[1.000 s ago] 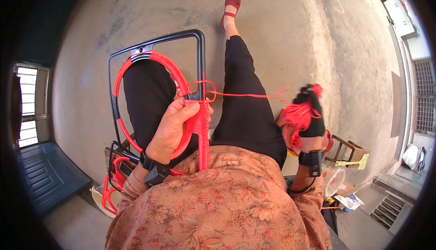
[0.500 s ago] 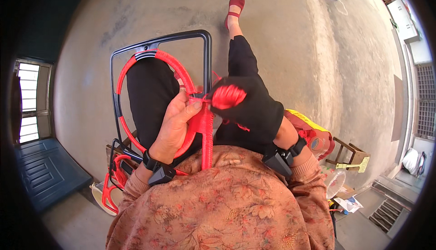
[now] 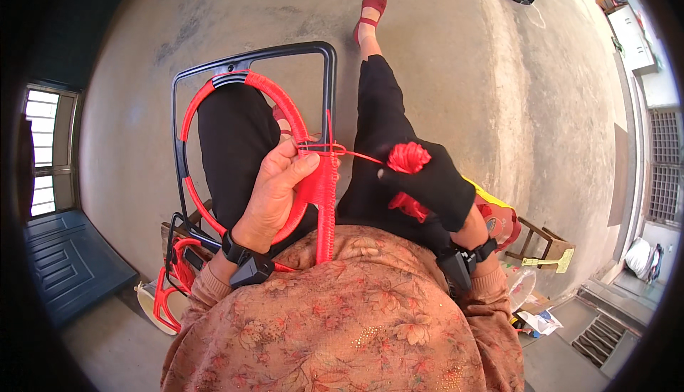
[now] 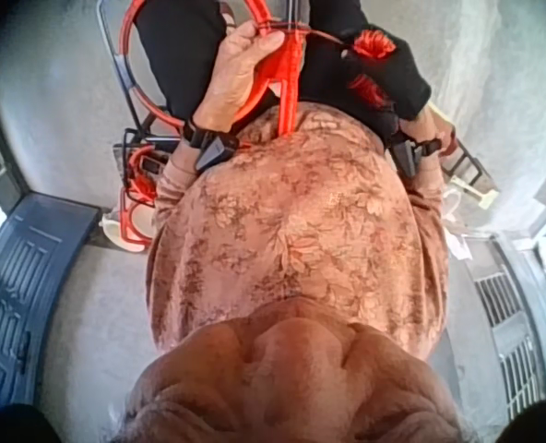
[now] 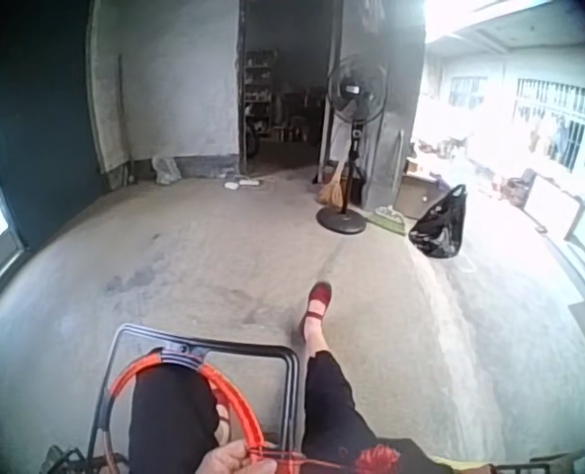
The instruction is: The person is wrapping a red cord around the handle of a metal frame.
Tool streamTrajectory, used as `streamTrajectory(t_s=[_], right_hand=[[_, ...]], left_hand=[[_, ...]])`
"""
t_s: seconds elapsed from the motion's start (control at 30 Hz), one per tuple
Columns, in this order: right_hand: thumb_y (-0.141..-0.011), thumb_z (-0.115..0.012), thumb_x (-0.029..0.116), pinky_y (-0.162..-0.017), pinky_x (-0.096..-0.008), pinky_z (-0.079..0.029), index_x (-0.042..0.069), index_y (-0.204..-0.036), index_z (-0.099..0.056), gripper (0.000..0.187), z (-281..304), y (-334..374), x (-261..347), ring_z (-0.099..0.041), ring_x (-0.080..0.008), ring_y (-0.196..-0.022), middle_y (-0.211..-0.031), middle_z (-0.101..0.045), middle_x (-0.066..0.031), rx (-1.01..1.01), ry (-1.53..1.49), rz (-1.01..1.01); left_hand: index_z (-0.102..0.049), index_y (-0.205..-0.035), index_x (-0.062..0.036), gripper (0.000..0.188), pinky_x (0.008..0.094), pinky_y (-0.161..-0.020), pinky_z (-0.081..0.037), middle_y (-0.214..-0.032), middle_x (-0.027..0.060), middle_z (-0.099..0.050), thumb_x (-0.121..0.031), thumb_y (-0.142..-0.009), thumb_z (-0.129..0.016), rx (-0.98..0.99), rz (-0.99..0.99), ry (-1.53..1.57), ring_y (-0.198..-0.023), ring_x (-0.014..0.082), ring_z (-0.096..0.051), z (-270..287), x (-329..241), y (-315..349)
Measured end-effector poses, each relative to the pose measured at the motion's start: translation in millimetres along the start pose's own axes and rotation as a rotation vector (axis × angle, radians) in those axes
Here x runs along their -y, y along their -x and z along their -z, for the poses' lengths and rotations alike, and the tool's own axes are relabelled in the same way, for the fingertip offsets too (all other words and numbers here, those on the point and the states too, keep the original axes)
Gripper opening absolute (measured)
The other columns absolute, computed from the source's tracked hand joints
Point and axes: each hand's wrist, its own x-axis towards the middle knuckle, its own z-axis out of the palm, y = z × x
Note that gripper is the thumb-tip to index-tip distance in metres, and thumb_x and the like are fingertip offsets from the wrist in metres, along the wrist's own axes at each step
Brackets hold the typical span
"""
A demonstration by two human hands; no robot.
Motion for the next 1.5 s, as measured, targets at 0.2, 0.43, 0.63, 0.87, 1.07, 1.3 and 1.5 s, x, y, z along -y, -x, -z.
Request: streamTrajectory(t_s=[0.2,0.43,0.63,0.87,1.07,1.3,1.5], right_hand=[[-0.079,-0.072,0.006,-0.077,-0.0288,-0.050,0.001,-0.102,-0.066,0.025,-40.9,-57.2,14.3,-0.060,-0.0114,-0.084,-0.090,-0.066,-0.0066,0.327,-0.456,0.025],[-0.071,-0.074,0.005,-0.070,-0.0311,-0.052,0.002,-0.099,-0.066,0.029,-34.1,-61.4,17.6,-0.066,-0.0187,-0.075,-0.086,-0.069,-0.0096,0.223,-0.165,0.666],[-0.068,-0.071,0.001,-0.073,-0.0323,-0.052,0.005,-0.111,-0.066,0.043,-20.9,-60.7,46.7,-0.066,-0.0251,-0.078,-0.089,-0.068,-0.0116,0.339,0.145,0.603],[-0.078,-0.071,0.002,-0.073,-0.0267,-0.051,0.001,-0.102,-0.066,0.024,-19.4,-61.9,25.8,-0.061,-0.0084,-0.078,-0.086,-0.068,-0.0054,0.230,-0.249,0.273],[-0.079,-0.070,-0.002,-0.072,-0.0254,-0.053,0.000,-0.097,-0.065,0.018,-33.3,-69.9,32.2,-0.063,-0.0098,-0.079,-0.090,-0.067,-0.0043,0.132,-0.500,0.147],[-0.075,-0.077,0.002,-0.069,-0.0248,-0.051,0.002,-0.093,-0.066,0.022,-45.4,-53.7,20.4,-0.061,-0.0093,-0.078,-0.088,-0.065,-0.0027,0.247,-0.422,0.315],[-0.075,-0.077,0.003,-0.069,-0.0248,-0.050,0.003,-0.090,-0.065,0.020,-44.3,-63.5,14.5,-0.060,-0.0096,-0.076,-0.086,-0.064,-0.0031,0.333,-0.370,0.350]], left_hand=[[-0.055,-0.115,0.0000,0.023,0.0282,-0.085,-0.053,-0.104,0.0086,-0.065,-0.008,-0.094,-0.056,0.014,0.004,0.008,-0.094,0.0147,-0.065,-5.0,-0.1,-2.6],[-0.057,-0.111,-0.0006,0.018,0.0243,-0.081,-0.054,-0.101,0.0057,-0.067,-0.003,-0.094,-0.056,-0.002,-0.030,0.039,-0.088,0.0094,-0.065,-3.0,2.3,-4.3],[-0.058,-0.110,-0.0008,0.017,0.0238,-0.080,-0.053,-0.100,0.0050,-0.067,-0.003,-0.094,-0.055,-0.020,-0.021,0.019,-0.088,0.0087,-0.065,-2.5,2.2,-5.9],[-0.059,-0.108,-0.0008,0.015,0.0253,-0.076,-0.055,-0.096,0.0058,-0.067,-0.007,-0.094,-0.057,-0.013,0.010,0.020,-0.083,0.0104,-0.066,0.5,0.1,-4.8],[-0.060,-0.107,-0.0008,0.018,0.0264,-0.073,-0.056,-0.094,0.0074,-0.068,-0.015,-0.095,-0.058,-0.018,0.082,0.035,-0.083,0.0129,-0.067,-1.3,-4.0,-4.2],[-0.059,-0.108,-0.0015,0.019,0.0283,-0.076,-0.056,-0.095,0.0088,-0.068,-0.015,-0.096,-0.055,-0.036,0.062,0.144,-0.084,0.0150,-0.067,-3.0,-1.3,-7.0],[-0.062,-0.101,-0.0007,0.018,0.0268,-0.074,-0.055,-0.093,0.0091,-0.069,-0.016,-0.097,-0.055,-0.025,0.098,0.147,-0.082,0.0140,-0.067,3.2,2.2,-6.6]])
